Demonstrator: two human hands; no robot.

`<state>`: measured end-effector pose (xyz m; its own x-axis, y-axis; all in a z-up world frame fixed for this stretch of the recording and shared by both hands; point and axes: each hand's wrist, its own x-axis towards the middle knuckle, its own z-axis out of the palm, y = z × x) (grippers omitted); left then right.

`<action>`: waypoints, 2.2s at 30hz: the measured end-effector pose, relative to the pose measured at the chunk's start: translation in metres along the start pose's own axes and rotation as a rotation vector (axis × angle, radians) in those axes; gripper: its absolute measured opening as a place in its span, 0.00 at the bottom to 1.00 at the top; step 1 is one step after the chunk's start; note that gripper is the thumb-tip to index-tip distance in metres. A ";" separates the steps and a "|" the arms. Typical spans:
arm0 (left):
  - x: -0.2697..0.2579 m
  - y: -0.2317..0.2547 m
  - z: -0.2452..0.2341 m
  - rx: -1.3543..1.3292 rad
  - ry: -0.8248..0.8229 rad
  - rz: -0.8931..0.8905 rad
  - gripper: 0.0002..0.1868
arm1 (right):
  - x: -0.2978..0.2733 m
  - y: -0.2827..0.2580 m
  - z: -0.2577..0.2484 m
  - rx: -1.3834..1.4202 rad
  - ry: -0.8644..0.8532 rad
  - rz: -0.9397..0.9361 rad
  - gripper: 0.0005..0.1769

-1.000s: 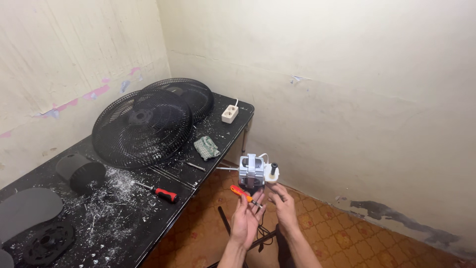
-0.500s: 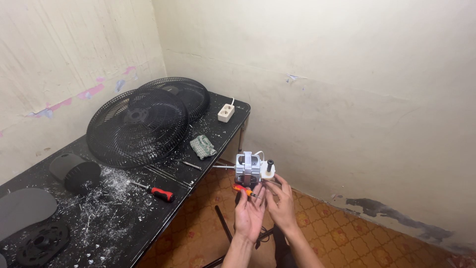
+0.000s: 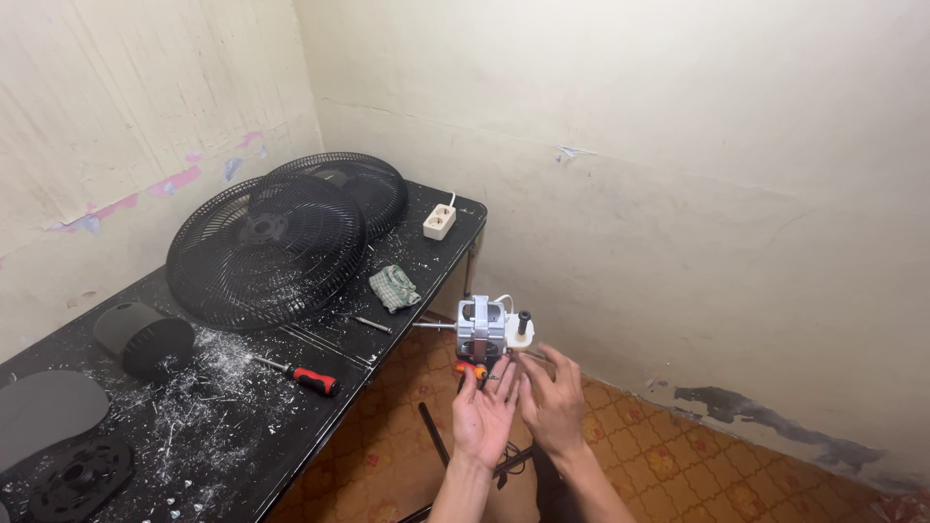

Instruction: The person adjusts and tightens components of a disassembled fan motor using a screwdriver. They rotate the motor housing, align parts, and secure screws while seated on the floor.

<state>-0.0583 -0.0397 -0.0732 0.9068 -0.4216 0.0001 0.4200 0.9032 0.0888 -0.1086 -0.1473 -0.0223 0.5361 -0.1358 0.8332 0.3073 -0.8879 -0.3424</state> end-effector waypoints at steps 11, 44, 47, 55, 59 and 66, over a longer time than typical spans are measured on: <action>0.004 -0.001 -0.006 0.133 -0.018 0.068 0.26 | 0.006 -0.009 0.014 0.447 -0.225 0.024 0.19; -0.003 0.007 0.007 0.016 0.015 0.115 0.22 | 0.029 0.074 -0.022 0.251 -0.617 0.120 0.17; -0.004 0.006 0.008 0.000 -0.001 0.125 0.22 | 0.036 0.066 -0.022 0.240 -0.542 0.075 0.14; -0.004 0.004 0.010 -0.029 0.022 0.131 0.21 | 0.038 0.064 -0.019 0.219 -0.455 -0.040 0.13; -0.006 0.003 0.012 -0.035 0.025 0.131 0.22 | 0.040 0.063 -0.020 0.230 -0.444 -0.039 0.13; -0.007 0.004 0.015 -0.024 0.035 0.136 0.22 | 0.043 0.062 -0.020 0.160 -0.422 -0.094 0.13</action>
<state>-0.0632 -0.0345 -0.0581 0.9558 -0.2929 -0.0238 0.2939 0.9535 0.0668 -0.0820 -0.2172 0.0012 0.7631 0.1622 0.6256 0.4695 -0.8044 -0.3641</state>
